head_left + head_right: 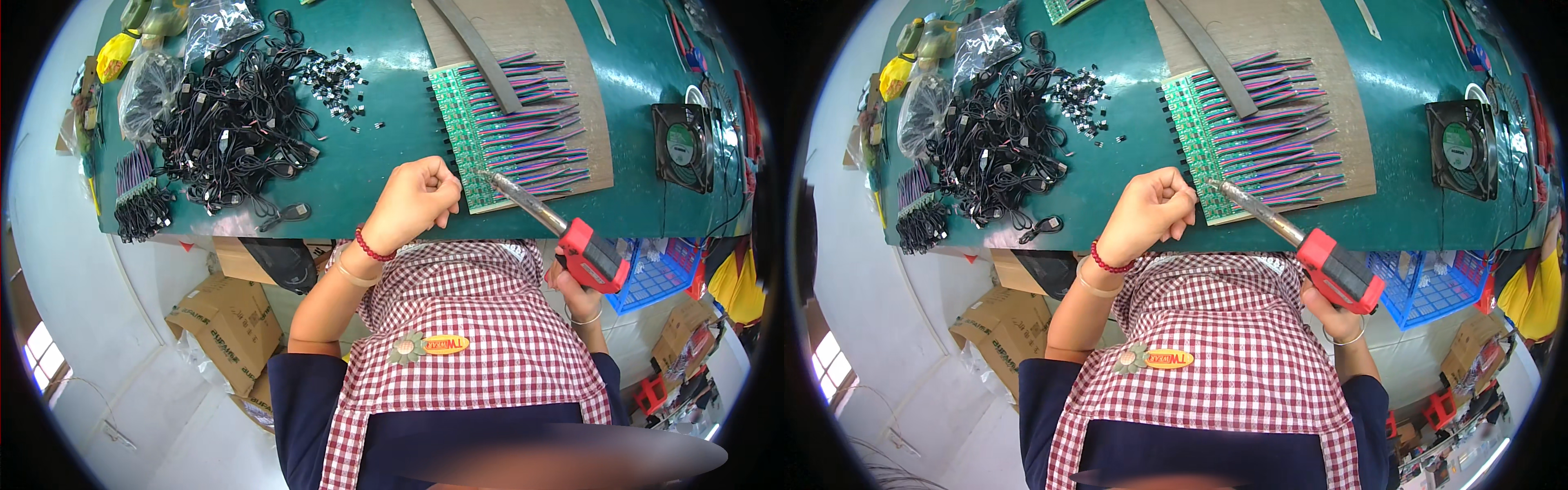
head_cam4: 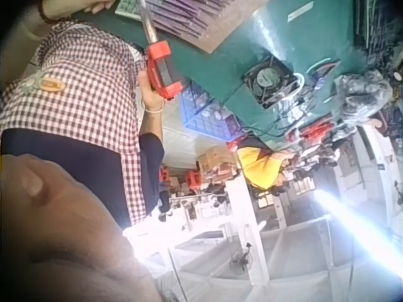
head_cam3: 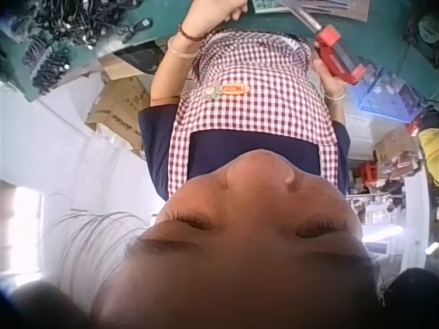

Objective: The person assembles wires and small electrical components onto a green circuit board using a soldering iron.

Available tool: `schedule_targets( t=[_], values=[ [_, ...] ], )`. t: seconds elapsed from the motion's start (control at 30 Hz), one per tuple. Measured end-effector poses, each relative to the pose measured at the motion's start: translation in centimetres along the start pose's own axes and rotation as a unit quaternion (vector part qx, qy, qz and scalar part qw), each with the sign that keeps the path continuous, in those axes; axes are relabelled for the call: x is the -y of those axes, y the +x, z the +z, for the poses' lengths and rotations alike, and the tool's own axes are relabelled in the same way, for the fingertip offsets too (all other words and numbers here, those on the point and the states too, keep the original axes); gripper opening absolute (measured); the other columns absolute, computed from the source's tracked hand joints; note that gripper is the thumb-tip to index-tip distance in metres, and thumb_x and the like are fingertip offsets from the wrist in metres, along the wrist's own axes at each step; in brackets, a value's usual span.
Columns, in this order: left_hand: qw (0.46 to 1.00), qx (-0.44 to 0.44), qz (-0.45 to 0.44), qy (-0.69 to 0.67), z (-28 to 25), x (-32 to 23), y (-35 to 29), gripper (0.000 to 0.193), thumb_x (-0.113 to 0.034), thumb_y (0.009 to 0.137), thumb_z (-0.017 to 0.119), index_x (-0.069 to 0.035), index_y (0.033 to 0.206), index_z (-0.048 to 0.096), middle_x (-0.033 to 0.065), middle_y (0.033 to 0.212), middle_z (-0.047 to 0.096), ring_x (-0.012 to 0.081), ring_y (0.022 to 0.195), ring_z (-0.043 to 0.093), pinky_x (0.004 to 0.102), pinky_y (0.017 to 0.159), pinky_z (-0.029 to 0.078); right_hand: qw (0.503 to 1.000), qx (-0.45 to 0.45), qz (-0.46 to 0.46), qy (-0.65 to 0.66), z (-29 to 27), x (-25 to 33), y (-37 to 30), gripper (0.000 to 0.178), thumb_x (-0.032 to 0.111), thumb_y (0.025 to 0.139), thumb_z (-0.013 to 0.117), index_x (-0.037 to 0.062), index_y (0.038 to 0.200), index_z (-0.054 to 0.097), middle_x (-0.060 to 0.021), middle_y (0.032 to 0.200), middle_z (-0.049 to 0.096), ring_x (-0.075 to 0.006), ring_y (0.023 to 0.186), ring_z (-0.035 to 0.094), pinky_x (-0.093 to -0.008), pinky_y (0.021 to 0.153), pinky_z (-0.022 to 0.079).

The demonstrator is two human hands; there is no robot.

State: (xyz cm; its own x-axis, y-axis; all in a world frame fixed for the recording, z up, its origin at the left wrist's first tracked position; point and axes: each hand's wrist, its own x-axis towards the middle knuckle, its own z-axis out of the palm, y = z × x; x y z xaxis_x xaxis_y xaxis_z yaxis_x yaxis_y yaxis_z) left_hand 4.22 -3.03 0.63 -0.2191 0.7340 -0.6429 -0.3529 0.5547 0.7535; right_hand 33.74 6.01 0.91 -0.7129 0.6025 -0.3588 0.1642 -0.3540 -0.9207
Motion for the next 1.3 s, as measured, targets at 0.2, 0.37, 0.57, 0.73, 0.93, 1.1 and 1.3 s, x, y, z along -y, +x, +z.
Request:
schedule_targets(
  t=[0.2, 0.37, 0.57, 0.73, 0.93, 1.1, 1.3],
  values=[
    [1.0, 0.01, -0.003, -0.012, -0.1, -0.1, 0.0, 0.009, -0.007, 0.081, 0.055, -0.001, 0.074, 0.052, 0.0049, 0.063, 0.059, 0.0057, 0.047, 0.051, 0.0188, 0.038, 0.036, 0.999, -0.003, 0.031, -0.028, 0.3, -0.6, -0.4, 0.019, 0.006, 0.078, 0.063, -0.0015, 0.095, 0.058, -0.0029, 0.074, 0.056, -0.0113, 0.065, 0.053, -0.0264, 0.06, 0.043],
    [1.0, 0.021, 0.004, -0.012, -0.2, 0.1, 0.1, 0.008, -0.007, 0.083, 0.054, -0.002, 0.078, 0.051, 0.0032, 0.063, 0.058, 0.0037, 0.047, 0.049, 0.0164, 0.038, 0.033, 0.999, 0.017, 0.019, -0.044, 0.4, -0.6, -0.2, 0.038, 0.015, 0.081, 0.06, -0.0016, 0.113, 0.047, -0.0056, 0.066, 0.049, -0.0144, 0.058, 0.047, -0.0302, 0.057, 0.041],
    [1.0, 0.02, 0.001, 0.0, -0.1, 0.0, 0.3, 0.009, -0.008, 0.084, 0.054, -0.002, 0.077, 0.051, 0.0034, 0.063, 0.058, 0.0038, 0.046, 0.048, 0.0166, 0.038, 0.032, 0.999, 0.001, 0.029, -0.028, 0.7, -0.6, -0.4, 0.033, 0.014, 0.08, 0.06, -0.0015, 0.107, 0.048, -0.0054, 0.065, 0.049, -0.0142, 0.058, 0.047, -0.0302, 0.057, 0.041],
    [1.0, 0.018, 0.005, -0.005, -0.1, 0.1, 0.2, 0.01, -0.008, 0.084, 0.054, -0.002, 0.077, 0.05, 0.0036, 0.063, 0.058, 0.0039, 0.046, 0.048, 0.0167, 0.039, 0.033, 0.998, 0.002, 0.043, -0.035, 0.7, -0.6, -0.3, 0.031, 0.015, 0.08, 0.061, -0.0001, 0.103, 0.047, -0.0059, 0.067, 0.048, -0.0143, 0.057, 0.046, -0.0304, 0.057, 0.042],
    [1.0, 0.013, 0.013, -0.006, -0.1, 0.3, 0.2, 0.009, -0.007, 0.084, 0.054, -0.003, 0.077, 0.05, 0.0037, 0.063, 0.058, 0.004, 0.046, 0.048, 0.0165, 0.039, 0.033, 0.998, 0.028, 0.027, -0.042, 0.7, -0.4, -0.1, 0.03, 0.015, 0.081, 0.06, 0.0003, 0.102, 0.047, -0.0066, 0.07, 0.047, -0.0147, 0.059, 0.047, -0.03, 0.057, 0.042],
    [1.0, 0.009, 0.017, -0.013, 0.1, 0.6, 0.3, 0.009, -0.007, 0.084, 0.054, -0.002, 0.076, 0.05, 0.0041, 0.063, 0.058, 0.0043, 0.046, 0.048, 0.0169, 0.039, 0.033, 0.998, 0.014, 0.039, -0.044, 1.4, 0.4, -0.1, 0.026, 0.016, 0.079, 0.059, -0.0001, 0.095, 0.048, -0.0068, 0.068, 0.048, -0.015, 0.059, 0.047, -0.0292, 0.056, 0.041],
    [0.999, 0.007, 0.033, -0.012, 0.1, 0.9, 0.3, 0.01, -0.006, 0.084, 0.054, -0.002, 0.076, 0.05, 0.0043, 0.063, 0.057, 0.0044, 0.046, 0.048, 0.0174, 0.041, 0.033, 0.996, 0.02, 0.055, -0.061, 0.9, -0.2, -0.7, 0.027, 0.017, 0.079, 0.059, -0.0013, 0.096, 0.049, -0.0061, 0.065, 0.048, -0.0151, 0.058, 0.047, -0.0293, 0.056, 0.041]
  ],
)
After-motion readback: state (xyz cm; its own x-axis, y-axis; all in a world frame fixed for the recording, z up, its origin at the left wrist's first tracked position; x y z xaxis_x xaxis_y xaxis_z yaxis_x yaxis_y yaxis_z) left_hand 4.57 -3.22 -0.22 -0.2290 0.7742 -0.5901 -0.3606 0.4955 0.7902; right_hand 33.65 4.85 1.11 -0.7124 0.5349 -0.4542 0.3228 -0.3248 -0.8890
